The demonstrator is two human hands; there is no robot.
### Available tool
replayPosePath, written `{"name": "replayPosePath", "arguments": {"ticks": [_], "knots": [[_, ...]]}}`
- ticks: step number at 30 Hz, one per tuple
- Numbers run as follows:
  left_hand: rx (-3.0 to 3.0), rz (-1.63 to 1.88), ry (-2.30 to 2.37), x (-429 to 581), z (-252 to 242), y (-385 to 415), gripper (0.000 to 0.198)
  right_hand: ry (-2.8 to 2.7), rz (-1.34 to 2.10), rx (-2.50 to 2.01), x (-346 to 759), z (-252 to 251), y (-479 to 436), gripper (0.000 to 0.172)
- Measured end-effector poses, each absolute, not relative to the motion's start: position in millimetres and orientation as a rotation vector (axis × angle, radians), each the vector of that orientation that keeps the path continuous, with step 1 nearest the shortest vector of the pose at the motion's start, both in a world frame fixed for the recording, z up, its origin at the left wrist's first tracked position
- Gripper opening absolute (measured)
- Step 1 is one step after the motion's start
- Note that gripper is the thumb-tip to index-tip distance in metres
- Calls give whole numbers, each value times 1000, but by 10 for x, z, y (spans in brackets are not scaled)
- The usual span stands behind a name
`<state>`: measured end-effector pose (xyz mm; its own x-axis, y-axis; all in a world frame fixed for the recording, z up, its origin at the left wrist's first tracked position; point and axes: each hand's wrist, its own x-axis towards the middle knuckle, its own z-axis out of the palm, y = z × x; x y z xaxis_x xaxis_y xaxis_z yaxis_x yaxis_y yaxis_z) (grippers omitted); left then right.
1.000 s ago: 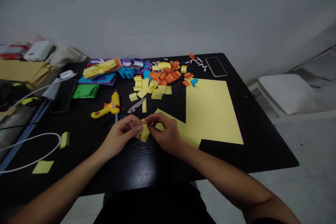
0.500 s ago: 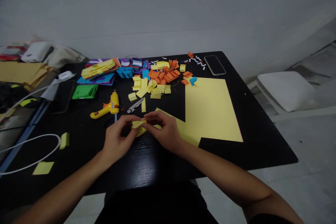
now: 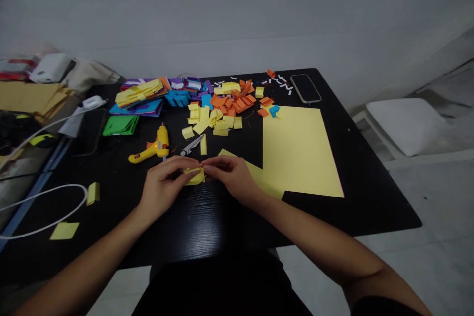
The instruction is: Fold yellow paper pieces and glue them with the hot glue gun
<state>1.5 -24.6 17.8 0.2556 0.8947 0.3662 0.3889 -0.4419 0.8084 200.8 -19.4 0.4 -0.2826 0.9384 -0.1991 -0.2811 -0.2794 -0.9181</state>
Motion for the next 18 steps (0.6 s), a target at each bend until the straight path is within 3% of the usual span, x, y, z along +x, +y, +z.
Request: {"name": "replayPosePath", "arguments": {"ticks": [10,18], "knots": [[1935,1180,1214,17,147,-243,9,-849,1872,-986,1971,-13,-207,24],[2003,1201,1158,-2,140,-242,21,-782,1927,-968,1955,1,-219,24]]}}
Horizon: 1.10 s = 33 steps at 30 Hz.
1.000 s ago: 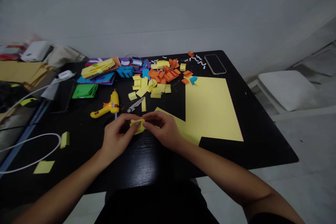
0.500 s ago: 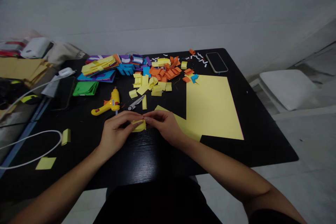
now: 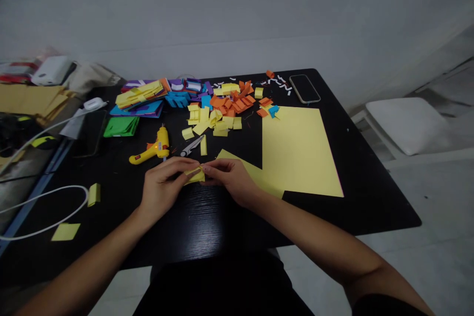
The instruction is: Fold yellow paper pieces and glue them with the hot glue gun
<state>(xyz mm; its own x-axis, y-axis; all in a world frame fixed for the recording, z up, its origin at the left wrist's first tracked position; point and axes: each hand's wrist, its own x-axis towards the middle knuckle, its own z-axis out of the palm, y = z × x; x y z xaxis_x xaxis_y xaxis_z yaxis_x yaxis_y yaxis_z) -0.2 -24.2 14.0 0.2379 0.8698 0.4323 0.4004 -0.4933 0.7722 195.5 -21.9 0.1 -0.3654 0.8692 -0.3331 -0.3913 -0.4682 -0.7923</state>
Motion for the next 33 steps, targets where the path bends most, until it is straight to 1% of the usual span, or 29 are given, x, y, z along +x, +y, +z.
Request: {"name": "replayPosePath", "arguments": {"ticks": [10,13,18,27,33], "knots": [[2095,1178,1140,-8,150,-261,19,-773,1933,-956,1954,-1,-219,28],[2067,1160,1245,0,144,-268,15,-832,1861,-966,1955,12,-229,26],[2104,1260,1314,16,167,-278,5,-1004,1660,-1007,1954,32,-259,23],[2094,1243,1314,50,196,-326,14,-1170,1463,-1042,1931,-8,-313,21],[2117,1275,1274,62,189,-333,11,-1175,1457,-1039,1922,22,-333,22]]}}
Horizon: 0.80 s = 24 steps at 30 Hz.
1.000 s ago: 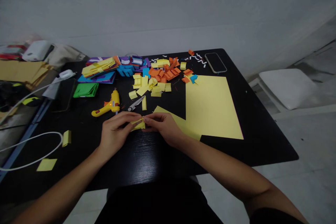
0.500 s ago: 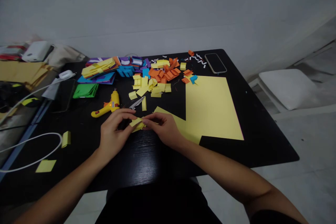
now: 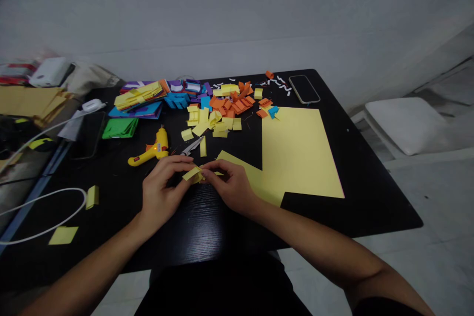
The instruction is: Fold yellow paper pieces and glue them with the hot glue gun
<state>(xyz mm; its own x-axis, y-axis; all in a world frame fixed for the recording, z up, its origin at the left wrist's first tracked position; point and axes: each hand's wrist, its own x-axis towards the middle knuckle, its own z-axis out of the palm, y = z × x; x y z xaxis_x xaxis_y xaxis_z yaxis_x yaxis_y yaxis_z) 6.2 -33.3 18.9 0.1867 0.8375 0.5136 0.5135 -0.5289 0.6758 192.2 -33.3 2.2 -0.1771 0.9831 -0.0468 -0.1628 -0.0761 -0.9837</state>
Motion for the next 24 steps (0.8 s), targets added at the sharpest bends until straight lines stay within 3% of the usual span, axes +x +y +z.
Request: {"name": "replayPosePath", "arguments": {"ticks": [14,24], "knots": [[2254,1332,1233,53,181,-315,7,-1114,1503,-1025,1917,31,-333,23],[2518,1232,1232,13,123,-291,19,-1065,1529,-1029,1911,34,-318,27]]}}
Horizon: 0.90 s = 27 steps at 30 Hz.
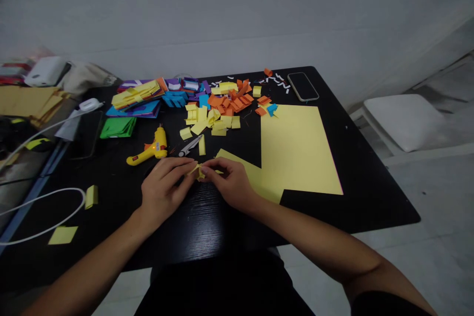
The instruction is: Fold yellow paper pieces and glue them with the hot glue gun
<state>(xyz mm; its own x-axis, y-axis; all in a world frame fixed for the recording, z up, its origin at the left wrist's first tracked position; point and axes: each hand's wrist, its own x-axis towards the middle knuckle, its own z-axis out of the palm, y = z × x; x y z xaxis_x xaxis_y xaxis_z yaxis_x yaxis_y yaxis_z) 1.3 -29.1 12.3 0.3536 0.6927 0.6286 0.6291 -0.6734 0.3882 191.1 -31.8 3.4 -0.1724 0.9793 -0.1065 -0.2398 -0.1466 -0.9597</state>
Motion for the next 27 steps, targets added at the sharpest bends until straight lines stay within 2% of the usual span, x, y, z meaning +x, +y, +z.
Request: {"name": "replayPosePath", "arguments": {"ticks": [19,27], "knots": [[1938,1215,1209,49,153,-244,8,-1100,1586,-1002,1940,38,-308,17],[1841,1227,1211,57,96,-261,5,-1122,1587,-971,1937,12,-294,20]]}}
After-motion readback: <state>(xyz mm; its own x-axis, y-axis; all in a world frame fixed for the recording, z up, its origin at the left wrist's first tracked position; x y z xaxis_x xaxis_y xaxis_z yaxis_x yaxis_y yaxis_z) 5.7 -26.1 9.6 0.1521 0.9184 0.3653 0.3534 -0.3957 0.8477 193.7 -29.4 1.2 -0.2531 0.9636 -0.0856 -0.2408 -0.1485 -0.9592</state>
